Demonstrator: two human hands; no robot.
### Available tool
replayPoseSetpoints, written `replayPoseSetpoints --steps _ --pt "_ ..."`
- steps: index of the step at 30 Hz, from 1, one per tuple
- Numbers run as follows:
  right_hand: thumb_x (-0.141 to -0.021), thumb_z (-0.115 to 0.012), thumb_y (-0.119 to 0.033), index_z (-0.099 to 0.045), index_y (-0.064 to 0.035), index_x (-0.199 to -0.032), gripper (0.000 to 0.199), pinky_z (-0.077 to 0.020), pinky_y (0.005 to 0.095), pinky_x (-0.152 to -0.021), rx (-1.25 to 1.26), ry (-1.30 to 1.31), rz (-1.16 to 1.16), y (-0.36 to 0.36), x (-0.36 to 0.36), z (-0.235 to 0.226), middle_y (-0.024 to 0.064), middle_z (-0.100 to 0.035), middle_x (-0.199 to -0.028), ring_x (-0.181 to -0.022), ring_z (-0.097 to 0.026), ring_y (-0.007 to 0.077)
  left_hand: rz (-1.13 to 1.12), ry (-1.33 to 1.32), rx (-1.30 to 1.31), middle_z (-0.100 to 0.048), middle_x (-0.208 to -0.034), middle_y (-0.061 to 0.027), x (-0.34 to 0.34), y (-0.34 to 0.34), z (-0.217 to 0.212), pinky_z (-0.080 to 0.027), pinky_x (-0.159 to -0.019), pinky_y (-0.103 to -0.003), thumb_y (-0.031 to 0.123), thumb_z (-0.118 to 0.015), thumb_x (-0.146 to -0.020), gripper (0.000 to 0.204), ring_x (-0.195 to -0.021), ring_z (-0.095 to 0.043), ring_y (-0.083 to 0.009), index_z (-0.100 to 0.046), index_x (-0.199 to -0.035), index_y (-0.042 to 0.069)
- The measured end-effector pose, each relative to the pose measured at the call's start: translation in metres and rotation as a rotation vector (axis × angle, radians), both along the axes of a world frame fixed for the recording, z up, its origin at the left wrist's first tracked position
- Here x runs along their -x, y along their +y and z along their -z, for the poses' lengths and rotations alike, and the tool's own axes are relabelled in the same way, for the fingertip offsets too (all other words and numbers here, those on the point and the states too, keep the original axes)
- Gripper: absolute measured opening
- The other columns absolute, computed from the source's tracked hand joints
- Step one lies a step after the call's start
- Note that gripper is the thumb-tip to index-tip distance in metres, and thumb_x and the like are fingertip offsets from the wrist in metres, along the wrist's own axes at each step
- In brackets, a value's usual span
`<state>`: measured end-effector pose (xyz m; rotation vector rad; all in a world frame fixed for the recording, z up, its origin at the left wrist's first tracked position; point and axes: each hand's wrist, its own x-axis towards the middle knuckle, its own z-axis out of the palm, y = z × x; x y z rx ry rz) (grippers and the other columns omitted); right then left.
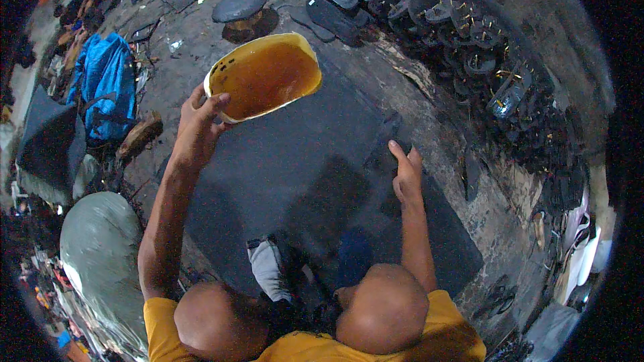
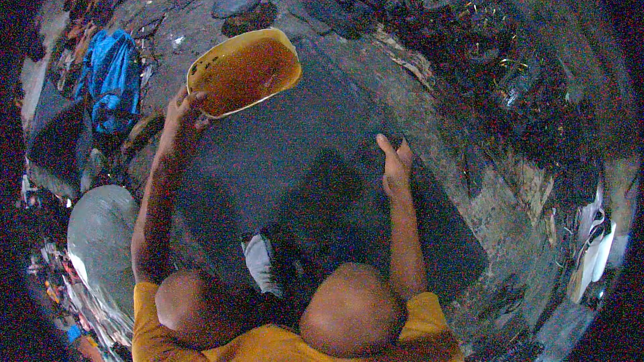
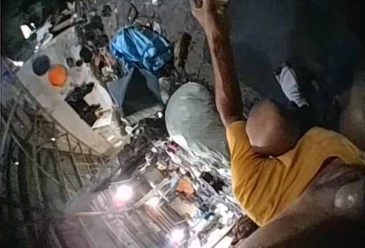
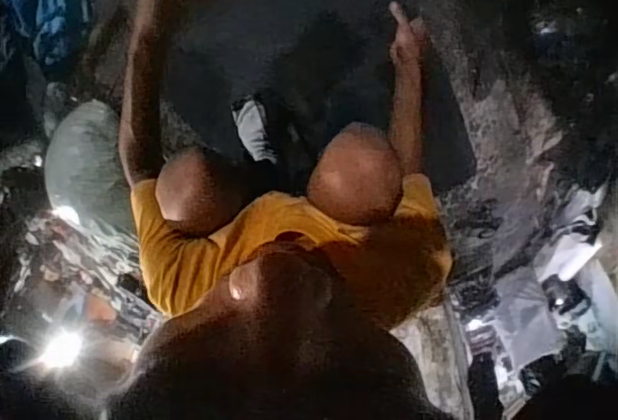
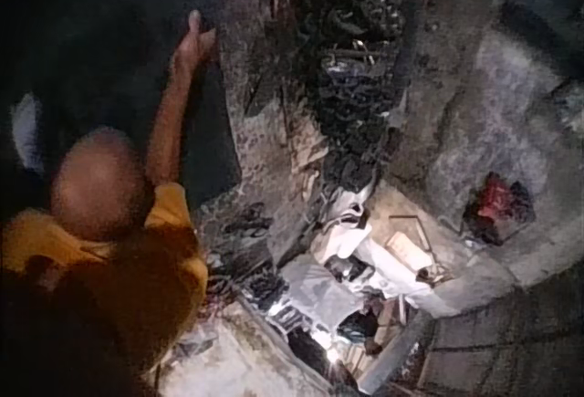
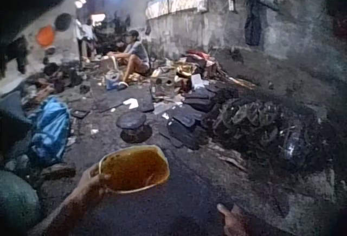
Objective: The person sits on the floor and applies a yellowish liquid from a container onto black shoe parts using a brush. They handle the parts one at a time, dip the brush, and spread the liquid over the surfaces before placing the treated parts aside.
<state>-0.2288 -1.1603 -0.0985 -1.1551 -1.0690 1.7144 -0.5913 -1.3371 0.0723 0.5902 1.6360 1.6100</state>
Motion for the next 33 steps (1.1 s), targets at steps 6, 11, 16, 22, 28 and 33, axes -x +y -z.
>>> replayPoseSetpoints --steps 6,11,16,22,28,33 --pt "-0.096 -0.070 -0.018 -0.058 0.0008 -0.130 0.041 -0.0450 0.0357 -0.103 -0.190 -0.008 -0.008 0.029 0.029 -0.008 0.0084 -0.064 -0.125 -0.114 -0.060 0.0195 -0.014 0.038 0.004 -0.057 -0.136 -0.0106 -0.007 0.006 -0.004 -0.050 -0.095 -0.048 0.024 -0.075 -0.087 0.066 -0.124 -0.057 -0.0255 -0.046 -0.142 0.004" --pt "-0.098 -0.069 -0.021 -0.059 0.0013 -0.129 0.040 -0.0454 0.0317 -0.098 -0.398 -0.086 -0.022 0.041 0.074 -0.047 0.0068 -0.065 -0.121 -0.108 -0.060 0.0164 -0.020 0.039 -0.018 -0.057 -0.136 -0.0110 -0.003 0.004 0.003 -0.052 -0.096 -0.048 0.021 -0.073 -0.088 0.062 -0.125 -0.057 -0.0265 -0.047 -0.141 0.003" --pt "-0.096 -0.069 -0.033 -0.059 0.0020 -0.123 0.045 -0.0489 0.0377 -0.094 -0.567 0.053 0.075 0.050 0.122 -0.051 0.0124 -0.069 -0.114 -0.103 -0.064 0.0238 -0.012 0.025 -0.102 -0.063 -0.133 -0.0125 -0.009 0.004 0.008 -0.056 -0.093 -0.037 0.024 -0.065 -0.094 0.051 -0.119 -0.063 -0.0224 -0.051 -0.137 0.001" --pt "-0.098 -0.069 -0.022 -0.061 0.0001 -0.119 0.032 -0.0462 0.0299 -0.092 -0.639 0.047 0.092 0.046 0.143 -0.054 0.0039 -0.065 -0.109 -0.101 -0.058 0.0131 0.017 0.014 -0.197 -0.061 -0.135 -0.0129 -0.007 0.005 0.019 -0.056 -0.093 -0.035 0.025 -0.063 -0.095 0.052 -0.118 -0.064 -0.0215 -0.049 -0.139 0.000" --pt "-0.097 -0.071 -0.020 -0.062 0.0019 -0.117 0.031 -0.0496 0.0257 -0.079 -0.638 0.107 0.148 0.038 0.153 -0.056 0.0033 -0.067 -0.099 -0.087 -0.061 0.0106 0.051 -0.150 -0.154 -0.054 -0.139 -0.0175 -0.002 0.008 0.024 -0.056 -0.098 -0.050 0.023 -0.070 -0.091 0.063 -0.126 -0.058 -0.0306 -0.043 -0.142 -0.001" --pt "-0.096 -0.071 -0.015 -0.065 0.0029 -0.121 0.031 -0.0502 0.0230 -0.074 -0.718 0.061 0.227 0.023 0.170 -0.069 0.0024 -0.069 -0.095 -0.083 -0.062 0.0082 0.042 -0.425 -0.264 -0.050 -0.144 -0.0204 -0.015 0.017 0.033 -0.054 -0.100 -0.055 0.030 -0.070 -0.089 0.071 -0.127 -0.056 -0.0349 -0.038 -0.147 0.004"
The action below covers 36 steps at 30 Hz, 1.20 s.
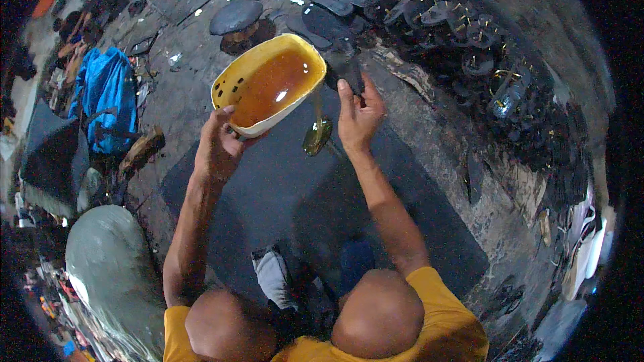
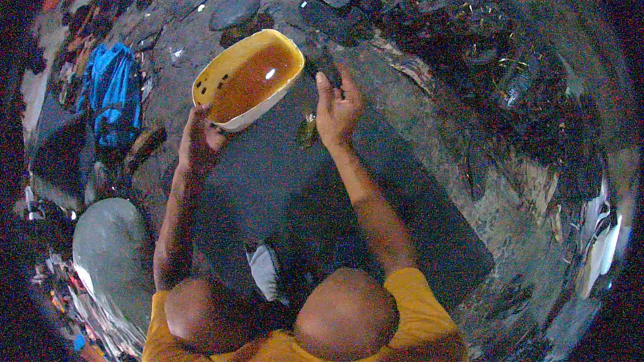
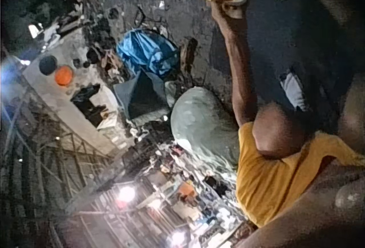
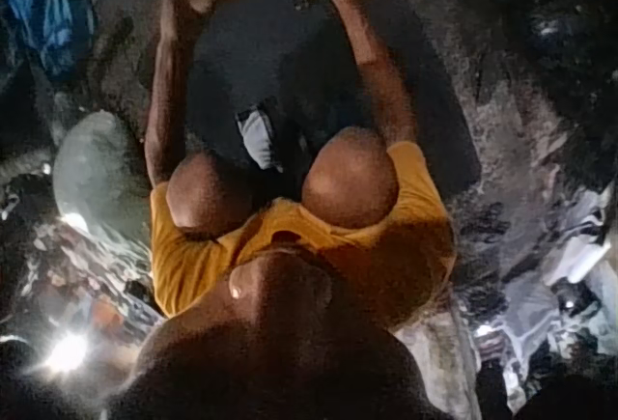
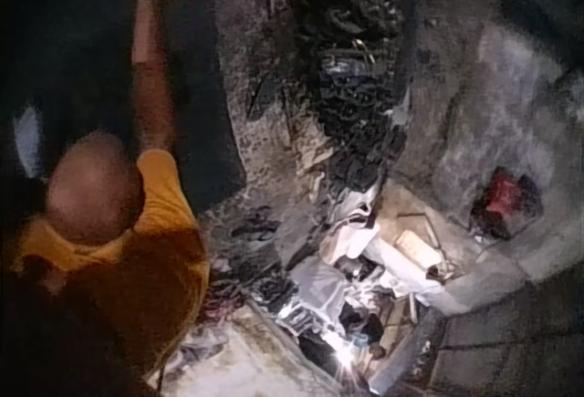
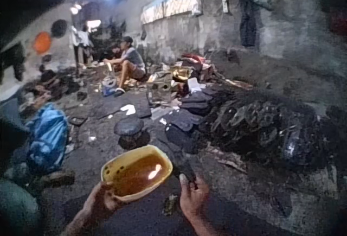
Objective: The person sits on the floor and applies a yellowish liquid from a container onto black shoe parts using a brush. They handle the parts one at a time, dip the brush, and spread the liquid over the surfaces before placing the treated parts aside.
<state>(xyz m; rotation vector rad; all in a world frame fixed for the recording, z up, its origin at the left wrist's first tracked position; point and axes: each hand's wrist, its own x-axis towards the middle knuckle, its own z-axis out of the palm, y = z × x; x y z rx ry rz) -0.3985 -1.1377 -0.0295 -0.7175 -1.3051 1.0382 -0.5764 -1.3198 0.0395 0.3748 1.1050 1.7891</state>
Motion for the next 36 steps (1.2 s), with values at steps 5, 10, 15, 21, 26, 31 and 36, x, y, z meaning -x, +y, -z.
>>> replayPoseSetpoints --steps 5,10,15,21,26,31,36 --pt "-0.090 -0.070 -0.002 -0.068 -0.0002 -0.125 0.035 -0.0526 0.0285 -0.088 -0.272 -0.153 0.081 -0.015 0.005 0.007 0.0108 -0.073 -0.112 -0.099 -0.069 0.0196 -0.039 -0.153 -0.011 -0.048 -0.147 -0.0207 -0.016 0.013 -0.002 -0.049 -0.104 -0.058 0.032 -0.069 -0.089 0.073 -0.131 -0.052 -0.0365 -0.037 -0.149 0.005" --pt "-0.082 -0.062 0.007 -0.070 -0.0047 -0.124 0.044 -0.0521 0.0368 -0.099 -0.394 -0.479 -0.208 -0.019 -0.028 0.057 0.0130 -0.071 -0.122 -0.113 -0.066 0.0307 -0.042 -0.059 -0.102 -0.043 -0.152 -0.0184 -0.024 0.010 -0.024 -0.046 -0.108 -0.059 0.041 -0.065 -0.090 0.078 -0.136 -0.048 -0.0356 -0.034 -0.152 0.004" --pt "-0.078 -0.058 0.010 -0.070 -0.0069 -0.119 0.046 -0.0487 0.0418 -0.103 -0.527 -0.920 -0.467 0.049 -0.056 0.051 0.0118 -0.070 -0.119 -0.114 -0.064 0.0309 -0.254 -0.113 -0.123 -0.037 -0.157 -0.0176 0.008 -0.084 0.018 -0.032 -0.117 -0.061 0.044 -0.063 -0.091 0.079 -0.141 -0.041 -0.0372 -0.032 -0.155 0.009" --pt "-0.079 -0.060 0.007 -0.069 -0.0079 -0.118 0.043 -0.0466 0.0419 -0.106 -0.979 -0.982 -0.659 0.062 0.039 0.096 0.0112 -0.071 -0.117 -0.116 -0.064 0.0303 -0.612 -0.125 -0.082 -0.044 -0.153 -0.0117 0.038 -0.315 0.116 -0.039 -0.112 -0.058 0.039 -0.067 -0.089 0.075 -0.139 -0.043 -0.0352 -0.037 -0.153 0.014" --pt "-0.077 -0.065 0.004 -0.070 -0.0089 -0.117 0.042 -0.0455 0.0408 -0.107 -0.820 -1.330 -0.876 0.056 0.019 0.108 0.0093 -0.069 -0.121 -0.120 -0.062 0.0291 -0.986 -0.206 -0.043 -0.040 -0.152 -0.0173 0.016 -0.383 0.164 -0.037 -0.115 -0.065 0.029 -0.074 -0.082 0.082 -0.139 -0.041 -0.0399 -0.036 -0.152 0.010" --pt "-0.071 -0.071 -0.001 -0.073 -0.0122 -0.116 0.046 -0.0427 0.0416 -0.110 -0.711 -1.534 -0.916 0.013 -0.134 0.086 0.0071 -0.067 -0.132 -0.124 -0.060 0.0280 -1.137 -0.404 -0.167 -0.034 -0.155 -0.0168 0.036 -0.487 0.196 -0.036 -0.114 -0.071 0.018 -0.075 -0.078 0.085 -0.143 -0.033 -0.0419 -0.036 -0.153 0.008" --pt "-0.078 -0.064 -0.002 -0.073 -0.0118 -0.114 0.038 -0.0410 0.0408 -0.111 -0.326 -1.610 -0.783 -0.027 -0.299 0.089 0.0073 -0.071 -0.124 -0.126 -0.060 0.0258 -1.023 0.404 0.530 -0.033 -0.156 -0.0172 0.036 -0.476 0.224 -0.038 -0.115 -0.068 0.017 -0.075 -0.081 0.083 -0.143 -0.032 -0.0426 -0.036 -0.153 0.009"
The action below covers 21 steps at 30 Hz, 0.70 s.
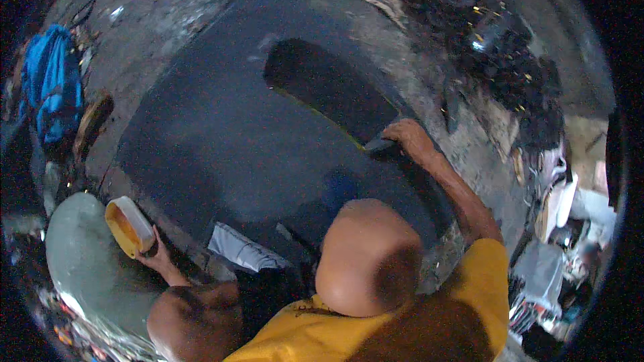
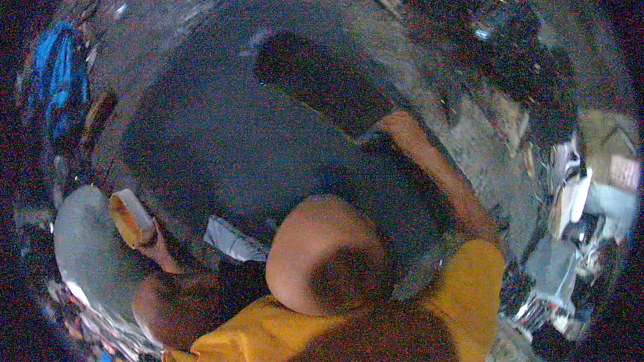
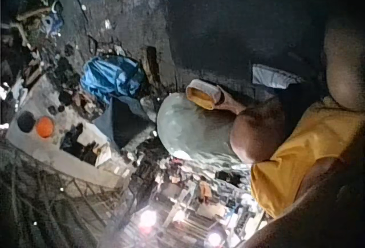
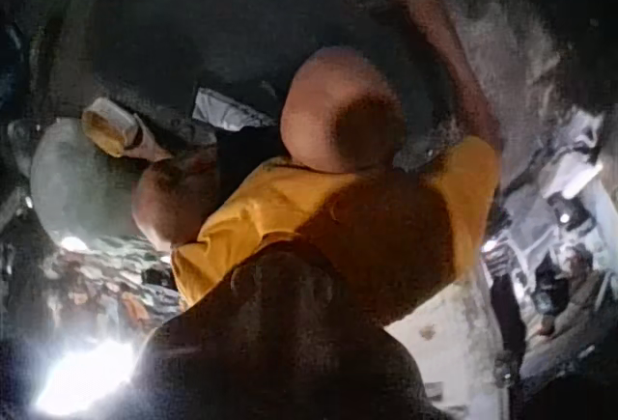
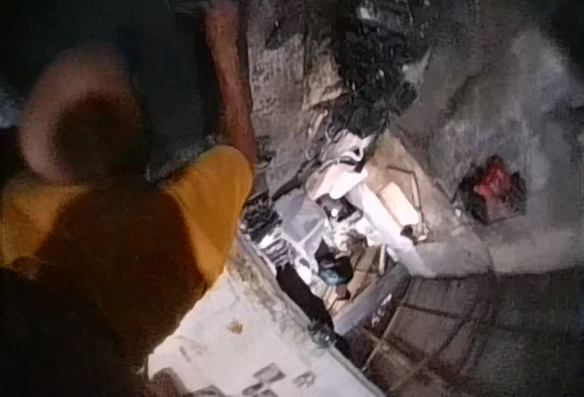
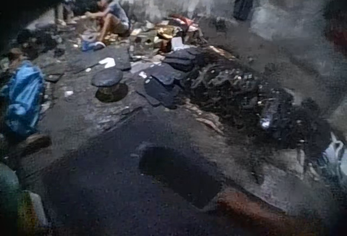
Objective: The person sits on the floor and applies a yellowish liquid from a container onto black shoe parts using a brush. They handle the parts one at a time, dip the brush, and spread the liquid over the surfaces before placing the treated parts aside.
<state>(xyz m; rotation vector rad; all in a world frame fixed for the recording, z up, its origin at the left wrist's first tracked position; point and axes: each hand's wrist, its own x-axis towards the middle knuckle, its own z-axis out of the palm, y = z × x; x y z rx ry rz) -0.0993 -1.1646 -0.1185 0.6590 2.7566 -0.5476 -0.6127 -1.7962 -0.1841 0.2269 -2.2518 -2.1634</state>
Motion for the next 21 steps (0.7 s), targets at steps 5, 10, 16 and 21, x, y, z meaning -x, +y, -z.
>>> replayPoseSetpoints --steps 5,10,16,21 --pt "-0.088 -0.068 -0.011 -0.071 -0.0046 -0.112 0.025 -0.0517 0.0382 -0.089 0.003 0.484 0.704 -0.013 -0.036 -0.093 0.0108 -0.073 -0.104 -0.101 -0.068 0.0234 -0.111 -0.252 -0.449 -0.032 -0.157 -0.0173 0.009 -0.009 0.014 -0.040 -0.115 -0.063 0.023 -0.075 -0.086 0.079 -0.142 -0.035 -0.0405 -0.036 -0.153 0.008" --pt "-0.087 -0.076 -0.029 -0.069 0.0042 -0.108 0.040 -0.0524 0.0395 -0.071 -0.256 0.454 1.069 -0.017 -0.029 -0.106 0.0137 -0.070 -0.082 -0.074 -0.066 0.0255 -0.074 -0.294 -0.509 -0.032 -0.157 -0.0170 0.029 -0.021 0.032 -0.043 -0.114 -0.059 0.028 -0.074 -0.090 0.076 -0.140 -0.038 -0.0380 -0.036 -0.152 0.005" --pt "-0.084 -0.072 -0.048 -0.067 0.0057 -0.109 0.059 -0.0507 0.0549 -0.088 -0.468 0.135 1.319 -0.067 -0.053 0.048 0.0287 -0.068 -0.105 -0.100 -0.066 0.0467 -0.083 -0.435 -0.708 -0.036 -0.156 -0.0162 0.034 -0.034 0.053 -0.046 -0.113 -0.054 0.034 -0.071 -0.095 0.073 -0.139 -0.042 -0.0351 -0.038 -0.151 0.002" --pt "-0.081 -0.074 -0.037 -0.069 0.0089 -0.095 0.048 -0.0532 0.0528 -0.083 -0.477 0.150 1.254 -0.055 0.038 0.055 0.0323 -0.069 -0.096 -0.093 -0.068 0.0490 -0.118 -0.391 -0.201 -0.046 -0.151 -0.0155 -0.017 -0.017 0.038 -0.050 -0.104 -0.044 0.031 -0.060 -0.103 0.055 -0.135 -0.048 -0.0286 -0.043 -0.146 0.002"
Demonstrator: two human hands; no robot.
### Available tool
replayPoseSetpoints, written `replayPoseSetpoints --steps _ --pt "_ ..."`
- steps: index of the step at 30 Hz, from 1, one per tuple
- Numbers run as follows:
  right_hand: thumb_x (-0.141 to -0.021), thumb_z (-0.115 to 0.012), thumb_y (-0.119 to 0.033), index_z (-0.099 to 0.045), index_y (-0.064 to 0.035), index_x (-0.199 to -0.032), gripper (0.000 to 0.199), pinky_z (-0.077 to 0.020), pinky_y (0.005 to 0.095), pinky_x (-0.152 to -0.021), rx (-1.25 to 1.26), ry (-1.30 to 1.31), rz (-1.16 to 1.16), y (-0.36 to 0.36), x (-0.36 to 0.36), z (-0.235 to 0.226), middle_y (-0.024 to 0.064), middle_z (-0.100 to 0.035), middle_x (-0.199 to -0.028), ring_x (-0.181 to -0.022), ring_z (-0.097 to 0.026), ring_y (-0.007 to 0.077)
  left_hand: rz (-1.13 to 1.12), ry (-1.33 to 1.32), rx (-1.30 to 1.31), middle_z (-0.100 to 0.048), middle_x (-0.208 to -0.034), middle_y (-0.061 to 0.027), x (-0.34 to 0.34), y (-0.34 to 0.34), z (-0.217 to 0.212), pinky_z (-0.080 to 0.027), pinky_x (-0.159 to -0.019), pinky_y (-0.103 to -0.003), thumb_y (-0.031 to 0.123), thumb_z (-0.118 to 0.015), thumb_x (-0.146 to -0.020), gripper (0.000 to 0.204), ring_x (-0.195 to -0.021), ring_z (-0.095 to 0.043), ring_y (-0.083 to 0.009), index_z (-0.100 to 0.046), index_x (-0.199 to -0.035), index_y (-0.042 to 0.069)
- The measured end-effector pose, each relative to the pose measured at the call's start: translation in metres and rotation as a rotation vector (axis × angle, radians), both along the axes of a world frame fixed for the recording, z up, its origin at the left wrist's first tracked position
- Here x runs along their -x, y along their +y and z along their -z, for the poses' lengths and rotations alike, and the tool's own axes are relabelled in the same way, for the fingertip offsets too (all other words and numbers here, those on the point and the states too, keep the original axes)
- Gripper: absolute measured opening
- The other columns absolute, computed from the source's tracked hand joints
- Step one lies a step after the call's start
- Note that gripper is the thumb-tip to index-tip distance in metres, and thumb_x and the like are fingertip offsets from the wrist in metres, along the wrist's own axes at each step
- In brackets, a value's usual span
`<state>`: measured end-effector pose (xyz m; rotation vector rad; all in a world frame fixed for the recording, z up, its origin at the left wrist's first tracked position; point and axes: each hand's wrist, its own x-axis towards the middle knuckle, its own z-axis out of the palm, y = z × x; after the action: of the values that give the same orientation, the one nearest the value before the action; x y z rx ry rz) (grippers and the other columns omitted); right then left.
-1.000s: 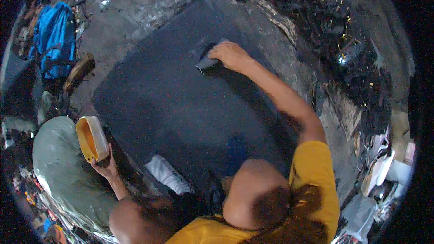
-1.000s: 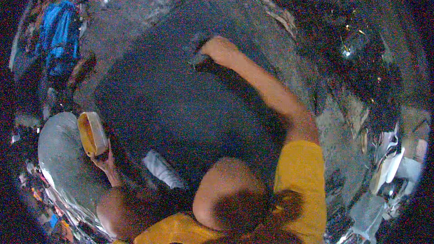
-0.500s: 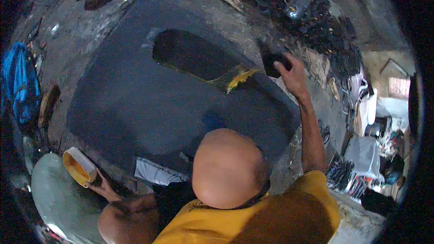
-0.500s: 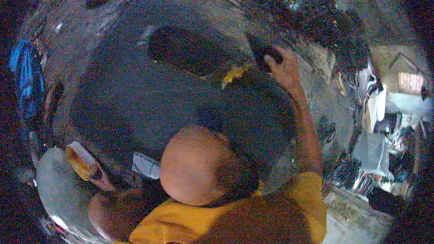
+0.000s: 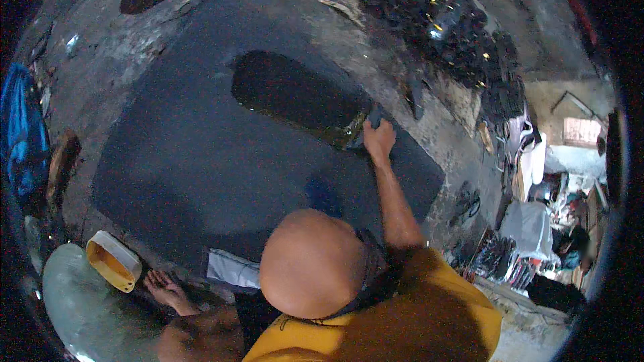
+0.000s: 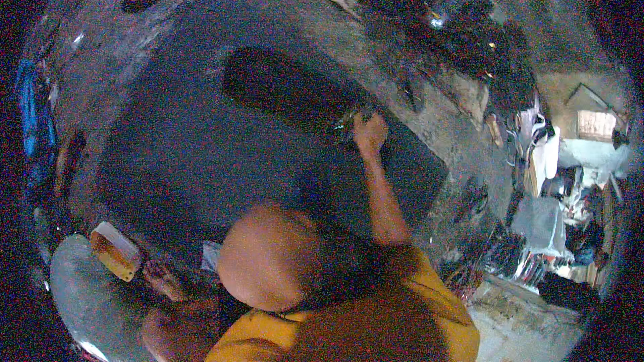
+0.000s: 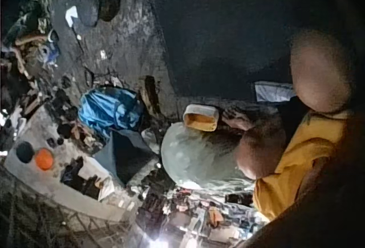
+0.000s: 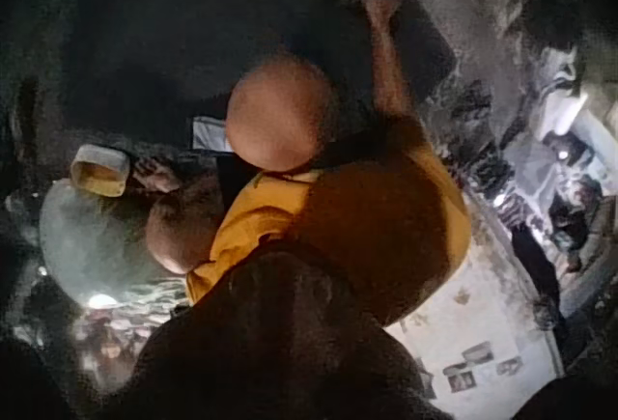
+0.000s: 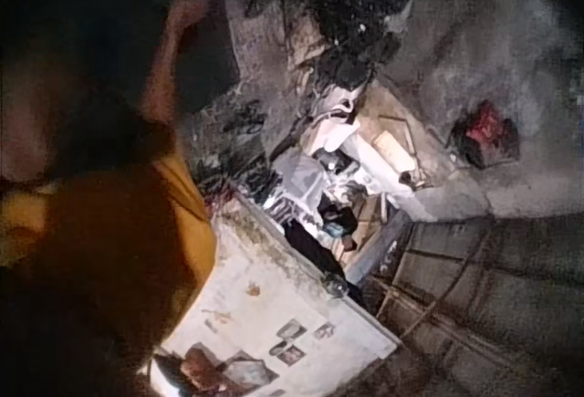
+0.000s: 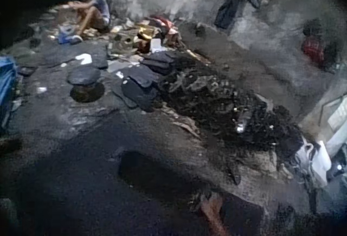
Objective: The person sits on the floor and applies a yellowish liquid from a container onto black shoe parts using a brush. They handle the parts one at a time, dip the brush, and spread the liquid over the surfaces before placing the treated parts aside.
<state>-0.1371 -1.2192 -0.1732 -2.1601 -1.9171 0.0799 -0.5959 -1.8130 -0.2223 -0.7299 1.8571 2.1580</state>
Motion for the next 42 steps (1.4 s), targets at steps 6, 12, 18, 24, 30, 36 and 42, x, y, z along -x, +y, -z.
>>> replayPoseSetpoints --steps 6,12,18,24,30,36,42 --pt "-0.081 -0.074 -0.035 -0.071 0.0076 -0.093 0.045 -0.0539 0.0522 -0.082 0.052 0.140 -0.083 0.073 0.111 -0.004 0.0309 -0.070 -0.092 -0.089 -0.069 0.0479 0.541 0.397 0.761 -0.054 -0.141 -0.0161 -0.028 0.113 -0.025 -0.041 -0.109 -0.045 0.025 -0.064 -0.100 0.050 -0.130 -0.050 -0.0311 -0.050 -0.145 0.008" --pt "-0.077 -0.076 -0.037 -0.072 0.0079 -0.092 0.047 -0.0540 0.0521 -0.085 -0.005 0.076 -0.183 0.126 0.263 -0.018 0.0318 -0.071 -0.093 -0.092 -0.070 0.0472 0.749 0.538 1.258 -0.026 -0.159 -0.0233 -0.036 0.163 -0.044 -0.024 -0.118 -0.057 0.046 -0.077 -0.088 0.081 -0.147 -0.025 -0.0420 -0.043 -0.153 0.012" --pt "-0.076 -0.079 -0.039 -0.073 0.0081 -0.094 0.051 -0.0543 0.0512 -0.087 0.005 0.127 -0.279 0.182 0.373 -0.025 0.0305 -0.071 -0.097 -0.096 -0.070 0.0459 0.733 0.382 1.194 -0.021 -0.164 -0.0240 -0.041 0.179 -0.040 -0.015 -0.119 -0.063 0.050 -0.079 -0.084 0.093 -0.150 -0.019 -0.0436 -0.035 -0.158 0.014" --pt "-0.076 -0.080 -0.040 -0.072 0.0076 -0.098 0.053 -0.0551 0.0511 -0.087 0.058 0.084 -0.448 0.210 0.459 -0.030 0.0286 -0.072 -0.097 -0.097 -0.071 0.0442 0.738 0.387 1.236 -0.023 -0.163 -0.0215 -0.038 0.173 -0.037 -0.016 -0.119 -0.062 0.052 -0.080 -0.081 0.095 -0.150 -0.020 -0.0426 -0.037 -0.157 0.015" --pt "-0.081 -0.074 -0.040 -0.072 -0.0011 -0.108 0.047 -0.0544 0.0536 -0.089 0.034 0.011 -0.707 0.228 0.449 -0.025 0.0274 -0.071 -0.103 -0.099 -0.069 0.0441 0.721 0.394 1.214 -0.024 -0.163 -0.0216 -0.040 0.177 -0.036 -0.017 -0.119 -0.061 0.054 -0.081 -0.079 0.098 -0.150 -0.021 -0.0424 -0.037 -0.157 0.014" --pt "-0.092 -0.068 -0.030 -0.065 -0.0143 -0.130 0.042 -0.0535 0.0532 -0.090 0.121 -0.276 -0.984 0.221 0.452 -0.058 0.0172 -0.072 -0.113 -0.104 -0.067 0.0417 0.729 0.404 1.183 -0.024 -0.163 -0.0220 -0.041 0.188 -0.045 -0.016 -0.120 -0.059 0.049 -0.080 -0.083 0.094 -0.150 -0.021 -0.0424 -0.036 -0.157 0.012" --pt "-0.086 -0.068 -0.007 -0.068 -0.0172 -0.125 0.041 -0.0529 0.0495 -0.092 0.032 -0.136 -1.716 0.273 0.479 -0.041 0.0142 -0.072 -0.115 -0.108 -0.066 0.0392 0.713 0.382 1.088 -0.025 -0.162 -0.0229 -0.038 0.187 -0.040 -0.016 -0.121 -0.057 0.044 -0.081 -0.083 0.093 -0.150 -0.022 -0.0416 -0.036 -0.156 0.008"
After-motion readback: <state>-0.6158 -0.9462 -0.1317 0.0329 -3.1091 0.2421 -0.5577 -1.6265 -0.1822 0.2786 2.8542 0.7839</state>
